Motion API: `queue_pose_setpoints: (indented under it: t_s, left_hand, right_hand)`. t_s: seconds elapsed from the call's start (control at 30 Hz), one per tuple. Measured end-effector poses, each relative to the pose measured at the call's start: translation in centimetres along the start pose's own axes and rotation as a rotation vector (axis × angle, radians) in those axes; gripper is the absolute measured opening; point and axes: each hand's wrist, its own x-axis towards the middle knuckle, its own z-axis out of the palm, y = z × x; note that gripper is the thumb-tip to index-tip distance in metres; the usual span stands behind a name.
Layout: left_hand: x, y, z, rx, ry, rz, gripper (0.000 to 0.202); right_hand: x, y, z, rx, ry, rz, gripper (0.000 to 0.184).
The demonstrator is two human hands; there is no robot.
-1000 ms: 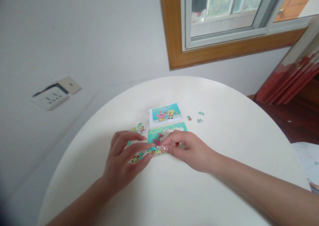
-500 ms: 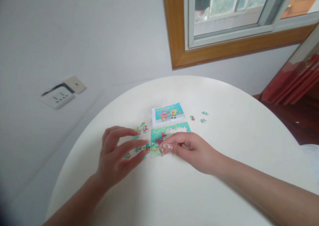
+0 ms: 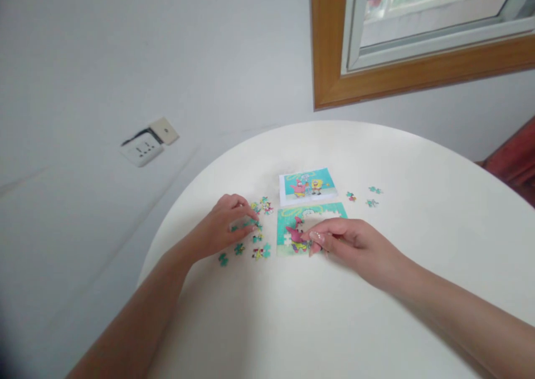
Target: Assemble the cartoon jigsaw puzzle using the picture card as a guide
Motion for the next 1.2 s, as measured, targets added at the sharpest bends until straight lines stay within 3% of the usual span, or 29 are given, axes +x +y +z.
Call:
queue_pose_setpoints:
  t_s: [0.17,0.3,0.47,0.7,1.0,1.1,1.2]
  left_hand:
    - [-0.6,-0.5,-1.6,-0.099,0.062,-0.001,0.018]
    - [-1.1,0.8,-2.6,-0.161,-0.132,0.034,0.014]
    - [-1.2,3.1,-2.4,-0.110,-0.256,0.079,0.018]
    - [-1.2,2.7,-1.5,-0.127,-0.266,0.120,0.016]
    - [-1.6,3.6,-1.8,-0.096,-0.297,0.051,0.011]
    - [-1.3,2.9,-2.0,-0.078,-0.254,0.031,0.015]
    - [-0.7,1.8,-1.6,-0.023,-0.057,-0.011,0.016]
  right_hand:
    - [0.1,0.0,0.0,-0.017,0.037,0.005,0.042]
    - [0.1,0.0,0.1,0.016,0.052,0.014,0.039]
    - [0.1,0.3,0.0,0.006,0.039,0.019,0.037]
    - [0.1,0.5,0.0,-0.031,0.019,0.019,0.036]
    - [0.1,0.4,0.0,-0.031,0.023,0.029,0.039]
    - [0.2,0.5,-0.1,-0.033,0.025,0.033,0.040]
    - [0.2,0.5,0.0,-0.035,0.024,0.047,0.040]
